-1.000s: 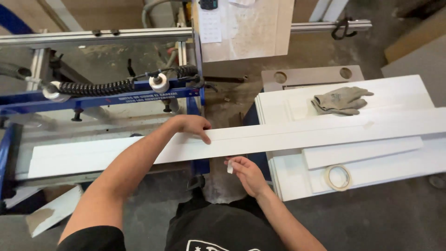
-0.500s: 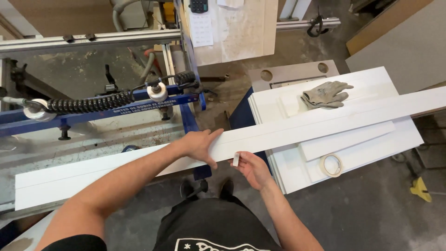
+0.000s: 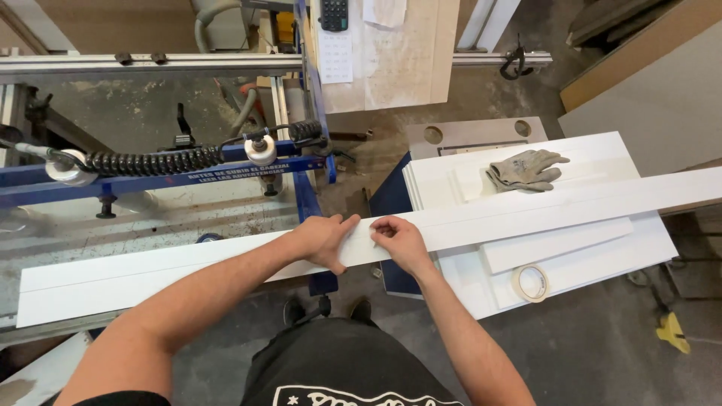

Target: Retrieving tape from storage and applying it to the surfaces of wooden boards in a workshop.

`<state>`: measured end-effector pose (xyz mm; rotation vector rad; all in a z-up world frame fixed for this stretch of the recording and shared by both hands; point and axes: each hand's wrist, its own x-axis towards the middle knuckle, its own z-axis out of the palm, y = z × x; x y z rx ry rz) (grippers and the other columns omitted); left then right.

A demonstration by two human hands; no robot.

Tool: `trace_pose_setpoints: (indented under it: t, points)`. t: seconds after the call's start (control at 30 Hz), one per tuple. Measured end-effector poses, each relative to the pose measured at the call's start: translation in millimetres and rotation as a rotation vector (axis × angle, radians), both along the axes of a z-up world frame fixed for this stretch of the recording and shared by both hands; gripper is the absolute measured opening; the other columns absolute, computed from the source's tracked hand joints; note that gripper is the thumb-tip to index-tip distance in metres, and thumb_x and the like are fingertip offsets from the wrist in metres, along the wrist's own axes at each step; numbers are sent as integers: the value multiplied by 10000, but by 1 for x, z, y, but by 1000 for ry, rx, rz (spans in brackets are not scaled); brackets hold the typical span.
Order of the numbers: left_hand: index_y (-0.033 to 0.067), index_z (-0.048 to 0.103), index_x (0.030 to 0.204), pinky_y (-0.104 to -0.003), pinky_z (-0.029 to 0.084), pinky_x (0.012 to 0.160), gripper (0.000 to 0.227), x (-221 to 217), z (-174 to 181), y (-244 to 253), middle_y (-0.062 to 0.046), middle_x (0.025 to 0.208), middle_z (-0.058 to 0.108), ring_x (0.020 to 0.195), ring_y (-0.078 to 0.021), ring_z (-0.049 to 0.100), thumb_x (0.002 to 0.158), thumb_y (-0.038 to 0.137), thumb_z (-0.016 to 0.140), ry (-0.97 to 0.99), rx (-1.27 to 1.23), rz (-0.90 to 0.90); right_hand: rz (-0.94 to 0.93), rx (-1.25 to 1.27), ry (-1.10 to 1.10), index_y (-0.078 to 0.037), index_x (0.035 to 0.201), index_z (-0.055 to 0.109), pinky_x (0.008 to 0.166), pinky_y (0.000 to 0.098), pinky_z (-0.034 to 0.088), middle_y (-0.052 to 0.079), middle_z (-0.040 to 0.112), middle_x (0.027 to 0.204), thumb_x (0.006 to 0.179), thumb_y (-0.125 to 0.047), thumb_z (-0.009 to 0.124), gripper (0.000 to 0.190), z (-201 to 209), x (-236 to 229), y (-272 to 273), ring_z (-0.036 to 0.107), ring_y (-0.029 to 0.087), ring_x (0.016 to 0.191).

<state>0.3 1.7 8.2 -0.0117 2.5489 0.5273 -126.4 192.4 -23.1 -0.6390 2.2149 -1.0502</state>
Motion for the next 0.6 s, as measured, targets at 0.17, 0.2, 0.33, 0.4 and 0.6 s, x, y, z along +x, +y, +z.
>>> trace_pose_setpoints:
  t: [0.17,0.2,0.33,0.4,0.6]
  points:
    - [163,145,1633,-453,582,933,1223,1,-1,-1,-127,1271,611,1134,-336,700,670,624,741,-4,2,-2,48,92,-53,-251,1137,682,906,272,530,-85,796,904,791,-209,816,374,10,3,-7,711,81,930]
    - [163,145,1633,-453,582,933,1223,0,-1,0,-127,1271,611,1134,-336,700,670,624,741,-2,3,1,51,93,-51,-251,1137,682,906,272,530,-85,796,904,791,-209,816,374,5,4,-7,711,81,930]
    - [162,154,1626,-463,587,928,1215,0,-7,-1,-132,1272,613,1130,-344,702,661,628,726,2,-1,-6,75,96,222,-175,1089,646,950,345,518,-16,698,940,779,-241,841,372,-12,10,-7,639,202,1039]
    - [166,160,1624,-461,590,923,1214,0,-10,0,-127,1262,618,1126,-341,705,654,633,722,9,-1,-7,69,58,351,-150,1092,638,917,378,505,29,601,980,767,-226,875,409,-15,9,-4,590,249,1025]
    - [149,193,1611,-460,602,898,1210,-3,-10,-2,-131,1255,632,1099,-338,717,649,638,742,20,-1,-8,205,254,644,-280,1152,737,1215,610,152,26,584,1341,881,-624,720,439,-38,-6,-18,323,359,1498]
